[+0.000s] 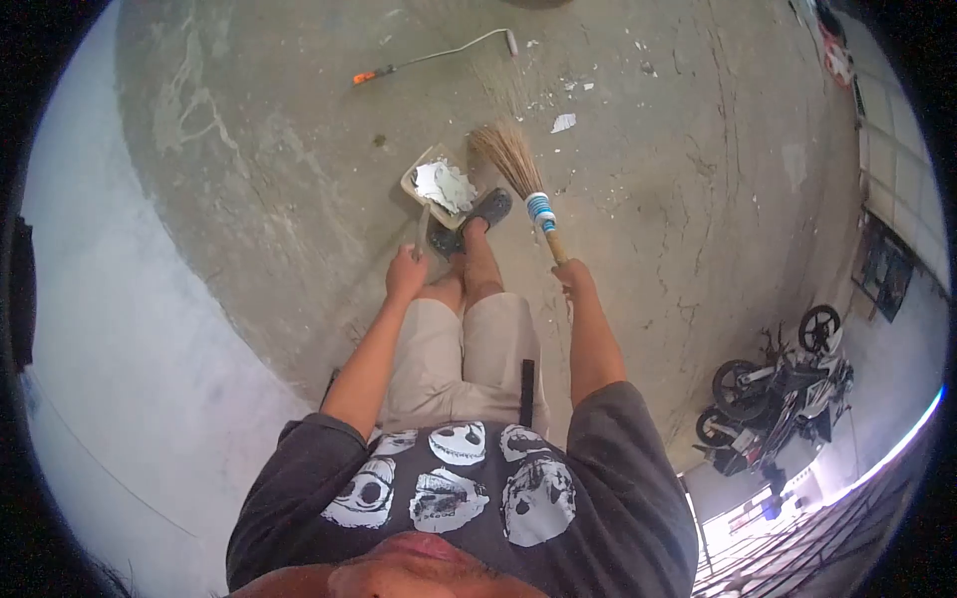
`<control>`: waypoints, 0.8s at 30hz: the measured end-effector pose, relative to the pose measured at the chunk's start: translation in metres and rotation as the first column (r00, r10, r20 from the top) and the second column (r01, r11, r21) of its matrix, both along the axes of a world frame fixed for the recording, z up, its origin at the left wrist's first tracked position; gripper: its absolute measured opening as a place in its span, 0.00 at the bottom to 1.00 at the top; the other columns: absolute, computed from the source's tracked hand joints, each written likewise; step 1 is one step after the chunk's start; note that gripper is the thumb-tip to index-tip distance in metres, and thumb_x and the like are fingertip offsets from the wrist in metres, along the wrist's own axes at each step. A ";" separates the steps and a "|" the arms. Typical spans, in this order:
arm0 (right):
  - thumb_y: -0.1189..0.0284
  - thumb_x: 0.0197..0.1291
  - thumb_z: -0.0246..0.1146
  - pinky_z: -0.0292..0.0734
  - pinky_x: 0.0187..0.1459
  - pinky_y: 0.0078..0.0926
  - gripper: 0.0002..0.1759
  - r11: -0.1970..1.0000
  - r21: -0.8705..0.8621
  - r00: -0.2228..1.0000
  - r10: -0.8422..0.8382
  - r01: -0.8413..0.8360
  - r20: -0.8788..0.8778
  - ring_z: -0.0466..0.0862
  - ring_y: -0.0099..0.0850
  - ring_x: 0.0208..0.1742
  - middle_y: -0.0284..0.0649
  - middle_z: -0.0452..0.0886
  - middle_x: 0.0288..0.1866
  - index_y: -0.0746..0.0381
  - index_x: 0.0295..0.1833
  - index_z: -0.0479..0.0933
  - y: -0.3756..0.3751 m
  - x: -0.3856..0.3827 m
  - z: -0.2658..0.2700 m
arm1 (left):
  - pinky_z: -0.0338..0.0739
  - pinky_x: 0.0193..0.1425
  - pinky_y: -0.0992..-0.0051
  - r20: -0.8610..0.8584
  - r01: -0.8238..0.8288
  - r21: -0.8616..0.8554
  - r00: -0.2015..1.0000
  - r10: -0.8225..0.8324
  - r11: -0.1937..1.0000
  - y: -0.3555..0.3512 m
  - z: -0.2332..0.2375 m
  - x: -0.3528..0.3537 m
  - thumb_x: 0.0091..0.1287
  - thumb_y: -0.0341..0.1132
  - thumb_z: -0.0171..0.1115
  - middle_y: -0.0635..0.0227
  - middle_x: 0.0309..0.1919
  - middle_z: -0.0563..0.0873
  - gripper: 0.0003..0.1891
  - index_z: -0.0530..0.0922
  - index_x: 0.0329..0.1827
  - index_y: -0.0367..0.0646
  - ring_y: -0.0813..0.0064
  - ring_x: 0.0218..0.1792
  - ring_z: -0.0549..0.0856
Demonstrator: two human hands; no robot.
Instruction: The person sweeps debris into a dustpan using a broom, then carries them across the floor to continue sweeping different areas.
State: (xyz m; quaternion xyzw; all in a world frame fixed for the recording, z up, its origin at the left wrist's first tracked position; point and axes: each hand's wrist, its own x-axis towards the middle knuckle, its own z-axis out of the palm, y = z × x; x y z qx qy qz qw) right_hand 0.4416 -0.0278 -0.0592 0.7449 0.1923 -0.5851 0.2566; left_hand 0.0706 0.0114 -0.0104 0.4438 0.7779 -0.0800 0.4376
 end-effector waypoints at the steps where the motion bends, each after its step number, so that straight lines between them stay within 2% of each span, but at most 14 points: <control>1: 0.59 0.56 0.62 0.79 0.25 0.42 0.21 0.996 0.024 0.995 0.084 -0.085 0.054 0.81 0.37 0.20 0.45 0.79 0.29 0.67 0.41 0.72 -0.011 0.004 -0.007 | 0.77 0.50 0.56 0.010 0.022 0.004 1.000 -0.022 1.000 -0.003 0.001 -0.001 0.62 0.43 0.55 0.47 0.43 0.84 0.21 0.74 0.54 0.40 0.47 0.46 0.83; 2: 0.59 0.56 0.62 0.79 0.25 0.42 0.21 0.997 0.027 0.996 0.065 -0.067 0.066 0.81 0.37 0.20 0.45 0.79 0.29 0.67 0.41 0.72 -0.024 0.007 -0.013 | 0.77 0.49 0.56 -0.033 0.032 0.058 0.999 -0.030 0.998 -0.006 0.001 -0.001 0.62 0.43 0.56 0.47 0.42 0.85 0.20 0.75 0.53 0.40 0.48 0.45 0.84; 4: 0.57 0.56 0.62 0.79 0.32 0.44 0.20 0.864 0.300 0.890 0.297 -0.405 0.346 0.83 0.43 0.26 0.47 0.82 0.32 0.64 0.41 0.74 -0.043 0.009 -0.015 | 0.78 0.48 0.56 -0.065 0.042 0.122 0.997 -0.035 0.992 -0.012 -0.002 -0.002 0.61 0.43 0.57 0.48 0.41 0.85 0.19 0.76 0.51 0.40 0.48 0.44 0.84; 6: 0.56 0.56 0.62 0.79 0.34 0.45 0.20 0.812 0.357 0.868 0.331 -0.462 0.371 0.83 0.46 0.30 0.49 0.82 0.33 0.62 0.41 0.74 -0.048 0.004 -0.006 | 0.78 0.47 0.56 -0.089 0.045 0.200 0.996 -0.028 0.979 -0.018 -0.006 -0.009 0.61 0.42 0.57 0.49 0.39 0.85 0.18 0.77 0.49 0.40 0.48 0.42 0.84; 8: 0.54 0.56 0.62 0.78 0.37 0.46 0.20 0.752 0.412 0.844 0.360 -0.515 0.398 0.83 0.49 0.34 0.50 0.83 0.35 0.60 0.41 0.75 -0.056 -0.006 0.003 | 0.78 0.46 0.56 -0.095 0.034 0.198 0.995 -0.015 0.980 -0.021 -0.007 -0.014 0.61 0.42 0.57 0.49 0.39 0.85 0.18 0.76 0.48 0.40 0.48 0.42 0.84; 10: 0.51 0.59 0.61 0.77 0.38 0.49 0.21 0.784 0.448 0.887 0.273 -0.429 0.373 0.82 0.52 0.38 0.52 0.82 0.34 0.59 0.41 0.74 -0.076 -0.008 0.011 | 0.78 0.46 0.56 -0.096 0.021 0.190 0.995 -0.003 0.981 -0.023 -0.008 -0.017 0.61 0.42 0.57 0.49 0.38 0.85 0.17 0.76 0.48 0.40 0.48 0.41 0.84; 12: 0.49 0.59 0.60 0.76 0.38 0.50 0.23 0.792 0.437 0.884 0.261 -0.425 0.388 0.82 0.53 0.38 0.52 0.82 0.35 0.60 0.42 0.73 -0.094 -0.009 0.012 | 0.78 0.45 0.56 -0.075 -0.003 0.205 0.997 0.019 0.979 -0.026 -0.008 -0.019 0.61 0.42 0.58 0.49 0.38 0.85 0.17 0.76 0.47 0.40 0.48 0.41 0.84; 15: 0.49 0.61 0.59 0.74 0.39 0.52 0.24 0.849 0.461 0.893 0.026 -0.257 0.450 0.81 0.57 0.42 0.54 0.82 0.36 0.63 0.42 0.72 -0.104 -0.009 0.006 | 0.78 0.44 0.56 -0.037 -0.015 0.209 0.999 0.024 0.978 -0.031 -0.012 -0.021 0.61 0.42 0.57 0.49 0.38 0.85 0.17 0.76 0.47 0.40 0.48 0.41 0.84; 16: 0.49 0.61 0.59 0.74 0.39 0.52 0.24 0.848 0.464 0.890 0.022 -0.257 0.455 0.81 0.57 0.42 0.54 0.82 0.36 0.63 0.42 0.72 -0.109 -0.004 -0.007 | 0.78 0.44 0.56 -0.032 -0.014 0.213 0.999 0.021 0.977 -0.032 -0.013 -0.022 0.61 0.42 0.57 0.49 0.38 0.85 0.17 0.76 0.47 0.40 0.48 0.41 0.84; 18: 0.51 0.62 0.58 0.76 0.34 0.48 0.25 0.742 0.610 0.850 -0.105 -0.279 0.516 0.83 0.52 0.34 0.53 0.82 0.31 0.66 0.42 0.73 -0.114 0.007 -0.030 | 0.77 0.45 0.56 -0.034 -0.001 0.221 0.999 0.009 0.975 -0.040 -0.015 -0.021 0.62 0.42 0.57 0.49 0.38 0.85 0.16 0.76 0.47 0.40 0.49 0.42 0.84; 19: 0.51 0.62 0.58 0.76 0.34 0.48 0.25 0.745 0.605 0.849 -0.102 -0.280 0.518 0.83 0.52 0.34 0.53 0.82 0.31 0.66 0.42 0.73 -0.108 0.011 -0.037 | 0.77 0.45 0.56 -0.032 -0.001 0.216 0.999 0.008 0.976 -0.046 -0.018 -0.022 0.62 0.42 0.57 0.49 0.38 0.85 0.16 0.76 0.47 0.40 0.49 0.42 0.84; 21: 0.53 0.62 0.58 0.77 0.26 0.40 0.25 0.789 0.605 0.867 -0.371 0.105 0.334 0.83 0.43 0.24 0.50 0.81 0.26 0.70 0.42 0.74 -0.090 0.018 -0.051 | 0.77 0.46 0.56 -0.045 0.003 0.309 0.999 0.011 0.951 -0.052 -0.024 -0.025 0.62 0.41 0.57 0.49 0.39 0.85 0.16 0.76 0.47 0.40 0.48 0.43 0.83; 22: 0.53 0.62 0.58 0.77 0.26 0.40 0.25 0.788 0.607 0.866 -0.372 0.105 0.333 0.83 0.43 0.24 0.50 0.81 0.26 0.70 0.42 0.74 -0.085 0.022 -0.054 | 0.77 0.46 0.56 -0.045 0.003 0.311 0.999 0.011 0.950 -0.053 -0.023 -0.026 0.62 0.41 0.57 0.49 0.39 0.85 0.16 0.76 0.47 0.40 0.48 0.43 0.83; 24: 0.55 0.62 0.59 0.76 0.21 0.34 0.25 0.863 0.486 0.902 -0.313 0.139 0.298 0.80 0.35 0.17 0.47 0.80 0.23 0.72 0.41 0.74 -0.078 0.027 -0.056 | 0.77 0.47 0.57 -0.003 -0.050 0.274 0.999 0.053 0.960 -0.054 -0.020 -0.028 0.62 0.40 0.57 0.50 0.40 0.85 0.16 0.76 0.47 0.40 0.49 0.44 0.83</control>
